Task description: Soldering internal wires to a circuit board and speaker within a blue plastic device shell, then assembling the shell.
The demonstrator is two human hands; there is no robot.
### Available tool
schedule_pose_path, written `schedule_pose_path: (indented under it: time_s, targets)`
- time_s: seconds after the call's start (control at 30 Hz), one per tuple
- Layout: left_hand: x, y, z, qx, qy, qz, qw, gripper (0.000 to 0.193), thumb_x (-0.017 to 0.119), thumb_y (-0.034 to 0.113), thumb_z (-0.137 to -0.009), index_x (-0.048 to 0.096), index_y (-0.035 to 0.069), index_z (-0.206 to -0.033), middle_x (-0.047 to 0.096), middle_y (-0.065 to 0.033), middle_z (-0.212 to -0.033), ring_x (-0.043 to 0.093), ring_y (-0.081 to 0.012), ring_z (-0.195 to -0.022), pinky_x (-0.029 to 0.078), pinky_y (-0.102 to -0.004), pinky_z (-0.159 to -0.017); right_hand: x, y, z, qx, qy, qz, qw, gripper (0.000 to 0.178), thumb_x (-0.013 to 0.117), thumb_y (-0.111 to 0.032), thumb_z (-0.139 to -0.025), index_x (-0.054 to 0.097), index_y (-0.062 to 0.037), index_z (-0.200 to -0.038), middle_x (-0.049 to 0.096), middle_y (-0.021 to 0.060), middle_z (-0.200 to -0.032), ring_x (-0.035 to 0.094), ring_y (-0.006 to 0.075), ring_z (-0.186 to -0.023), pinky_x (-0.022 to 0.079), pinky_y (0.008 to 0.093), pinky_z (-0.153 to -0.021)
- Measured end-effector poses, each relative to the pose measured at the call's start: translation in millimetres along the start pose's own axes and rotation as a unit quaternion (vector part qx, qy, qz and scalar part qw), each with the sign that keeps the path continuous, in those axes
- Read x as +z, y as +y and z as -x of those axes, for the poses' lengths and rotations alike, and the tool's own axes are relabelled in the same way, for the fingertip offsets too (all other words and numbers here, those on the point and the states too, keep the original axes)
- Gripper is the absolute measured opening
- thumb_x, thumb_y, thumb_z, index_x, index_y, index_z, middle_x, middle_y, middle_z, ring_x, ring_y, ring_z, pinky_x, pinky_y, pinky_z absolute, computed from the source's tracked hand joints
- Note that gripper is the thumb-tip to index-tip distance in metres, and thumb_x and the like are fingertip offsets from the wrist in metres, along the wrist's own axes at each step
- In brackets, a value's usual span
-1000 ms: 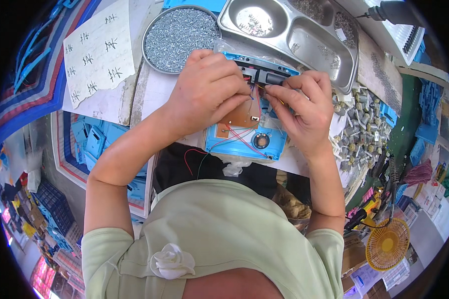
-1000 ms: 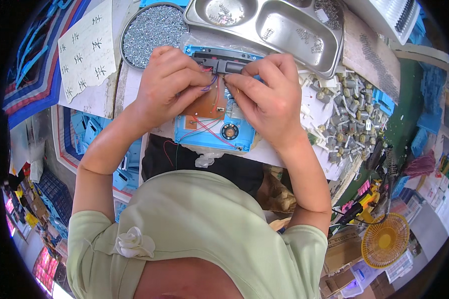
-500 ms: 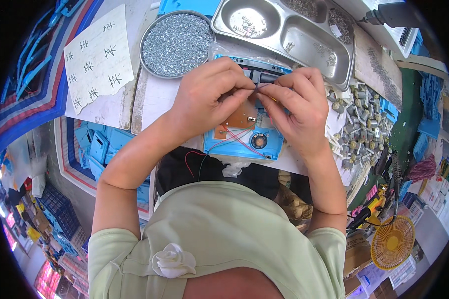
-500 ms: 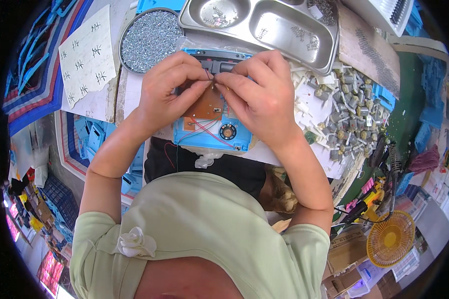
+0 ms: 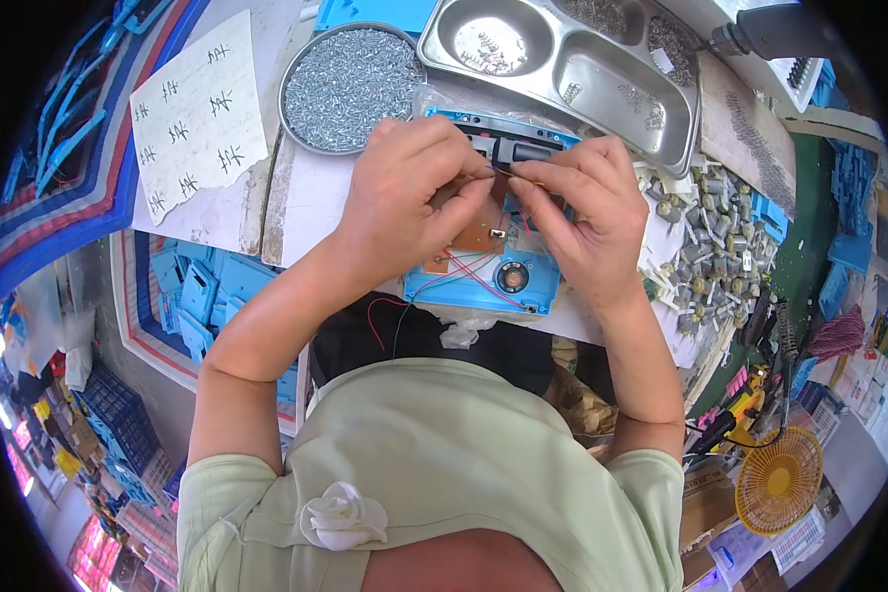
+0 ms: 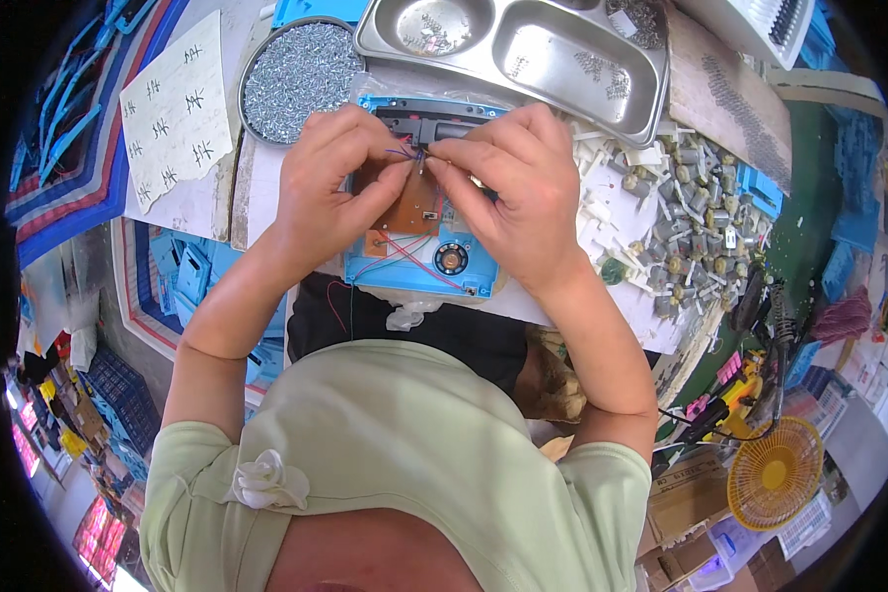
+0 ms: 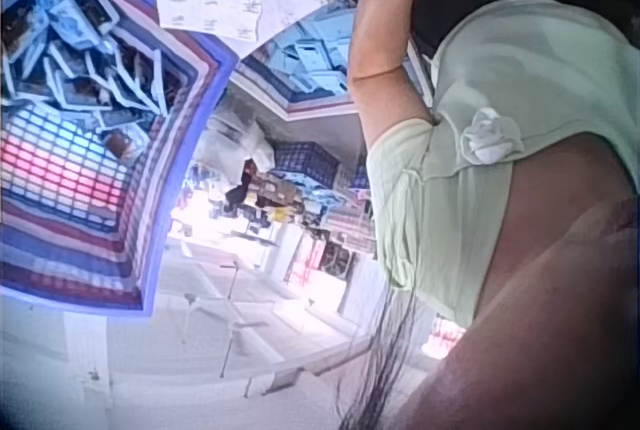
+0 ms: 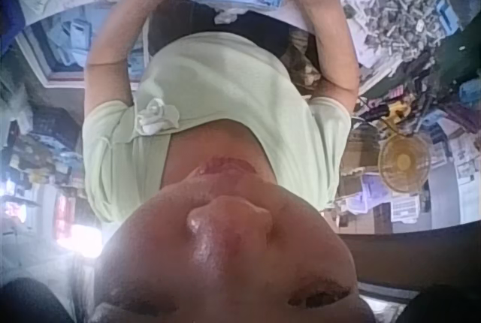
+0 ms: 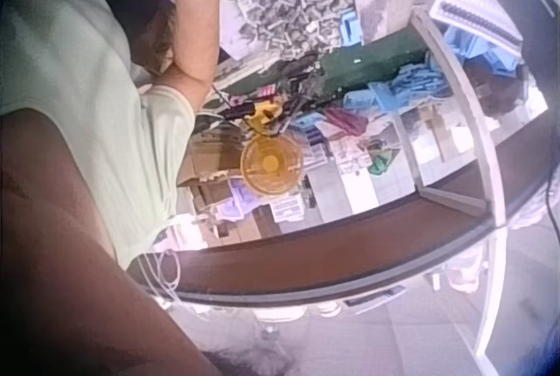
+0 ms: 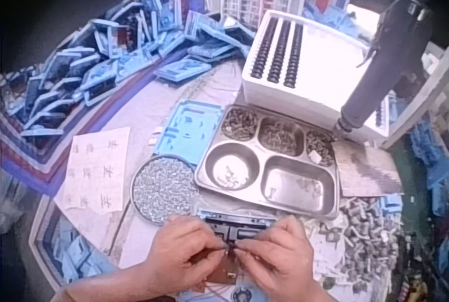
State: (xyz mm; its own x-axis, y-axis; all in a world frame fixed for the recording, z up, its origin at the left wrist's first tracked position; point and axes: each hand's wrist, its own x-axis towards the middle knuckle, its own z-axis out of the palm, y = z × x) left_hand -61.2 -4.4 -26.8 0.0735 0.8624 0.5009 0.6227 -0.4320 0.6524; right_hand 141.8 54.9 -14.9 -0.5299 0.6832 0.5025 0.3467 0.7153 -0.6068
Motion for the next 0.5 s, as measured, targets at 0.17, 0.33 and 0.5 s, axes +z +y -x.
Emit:
schedule_pose_path:
  time_s: [0.17,0.33,0.5]
  targets:
    - [8,1,0,0.003,0.009,0.009,1.0,0.014,0.078,0.008,-0.076,0.067,0.011,-0.085,0.06,-0.0009,-0.079,0.061,-0.021,-0.075,0.038,-0.0368,-0.076,3,-2,-1,-0.012,0.003,-0.006,1.0,0.019,0.085,-0.008,-0.075,0.079,-0.0095,-0.092,0.072,0.0,-0.083,0.059,0.0219,-0.08,0.043,0.035,-0.075]
    - [0,4,1,-0.019,0.004,-0.032,0.999,0.016,0.077,0.003,-0.073,0.069,0.008,-0.086,0.065,-0.004,-0.083,0.063,-0.0225,-0.08,0.041,-0.0354,-0.08,0,3,3,-0.014,0.018,0.006,1.0,0.019,0.085,-0.009,-0.073,0.078,-0.0106,-0.09,0.07,-0.0005,-0.079,0.059,0.0223,-0.08,0.043,0.0356,-0.076]
    - [-13,-2,16,-0.061,0.037,-0.124,0.99,0.021,0.075,0.0,-0.077,0.069,0.006,-0.096,0.065,-0.0052,-0.088,0.062,-0.0207,-0.087,0.045,-0.0343,-0.077,-5,3,8,-0.015,0.038,0.056,0.998,0.017,0.086,-0.008,-0.072,0.077,-0.0112,-0.085,0.066,-0.0006,-0.075,0.057,0.0228,-0.078,0.043,0.0356,-0.076]
